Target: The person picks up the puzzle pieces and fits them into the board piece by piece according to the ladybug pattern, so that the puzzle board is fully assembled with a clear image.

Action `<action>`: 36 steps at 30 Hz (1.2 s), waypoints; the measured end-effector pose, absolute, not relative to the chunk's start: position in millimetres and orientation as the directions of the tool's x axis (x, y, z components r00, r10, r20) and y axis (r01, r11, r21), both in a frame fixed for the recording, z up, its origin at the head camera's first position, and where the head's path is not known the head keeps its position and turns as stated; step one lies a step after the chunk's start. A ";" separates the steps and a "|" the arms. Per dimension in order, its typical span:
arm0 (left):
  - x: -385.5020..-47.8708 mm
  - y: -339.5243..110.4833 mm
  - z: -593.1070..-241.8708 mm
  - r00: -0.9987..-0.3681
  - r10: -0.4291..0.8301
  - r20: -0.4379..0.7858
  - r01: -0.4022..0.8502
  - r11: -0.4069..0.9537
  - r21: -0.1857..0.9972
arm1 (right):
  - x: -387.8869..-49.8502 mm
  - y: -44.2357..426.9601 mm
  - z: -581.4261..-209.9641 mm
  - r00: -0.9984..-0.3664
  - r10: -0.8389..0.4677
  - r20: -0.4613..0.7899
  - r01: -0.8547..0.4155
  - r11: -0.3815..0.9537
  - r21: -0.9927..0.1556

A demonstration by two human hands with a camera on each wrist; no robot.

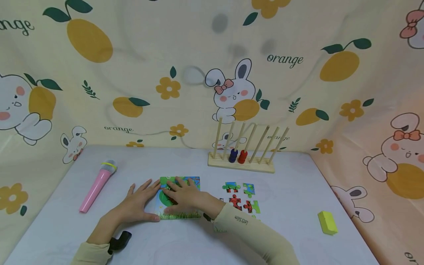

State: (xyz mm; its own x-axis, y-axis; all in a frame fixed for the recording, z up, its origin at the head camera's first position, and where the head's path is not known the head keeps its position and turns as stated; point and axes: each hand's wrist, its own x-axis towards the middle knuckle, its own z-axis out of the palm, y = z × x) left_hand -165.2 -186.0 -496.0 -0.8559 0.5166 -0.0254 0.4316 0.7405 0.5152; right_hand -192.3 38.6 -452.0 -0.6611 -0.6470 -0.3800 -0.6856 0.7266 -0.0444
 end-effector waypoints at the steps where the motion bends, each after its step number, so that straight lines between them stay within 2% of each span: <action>1: -165.2 -186.1 -496.1 -0.856 0.517 -0.026 0.431 0.740 0.515 | -192.2 38.4 -452.0 -0.661 -0.648 -0.379 -0.687 0.725 -0.041; 8: -164.4 -186.1 -494.6 -0.855 0.519 -0.021 0.434 0.737 0.518 | -192.0 37.7 -451.6 -0.663 -0.648 -0.374 -0.683 0.728 -0.050; 16: -164.1 -185.8 -495.0 -0.855 0.519 -0.009 0.444 0.740 0.505 | -198.7 59.7 -451.2 -0.678 -0.683 -0.271 -0.670 0.726 -0.154; 19: -164.8 -185.4 -495.5 -0.857 0.514 -0.013 0.442 0.749 0.494 | -206.4 80.7 -451.3 -0.707 -0.675 -0.210 -0.652 0.737 -0.176; 26: -165.6 -184.2 -496.2 -0.863 0.506 -0.016 0.436 0.759 0.485 | -225.5 152.1 -447.0 -0.794 -0.604 -0.074 -0.558 0.771 -0.307; 31: -165.4 -184.2 -496.2 -0.865 0.501 -0.027 0.427 0.764 0.483 | -232.0 200.7 -444.1 -0.842 -0.530 -0.100 -0.472 0.813 -0.341; 36: -165.4 -183.1 -496.5 -0.867 0.498 -0.030 0.423 0.764 0.487 | -231.1 227.8 -445.7 -0.864 -0.483 -0.143 -0.395 0.826 -0.403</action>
State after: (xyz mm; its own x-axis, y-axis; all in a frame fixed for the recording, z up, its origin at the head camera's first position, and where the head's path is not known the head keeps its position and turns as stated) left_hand -165.4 -183.1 -496.5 -0.8667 0.4980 -0.0298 0.4225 0.7644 0.4869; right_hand -231.1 227.8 -445.7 -0.8641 -0.4826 -0.1431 -0.3946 0.8259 -0.4028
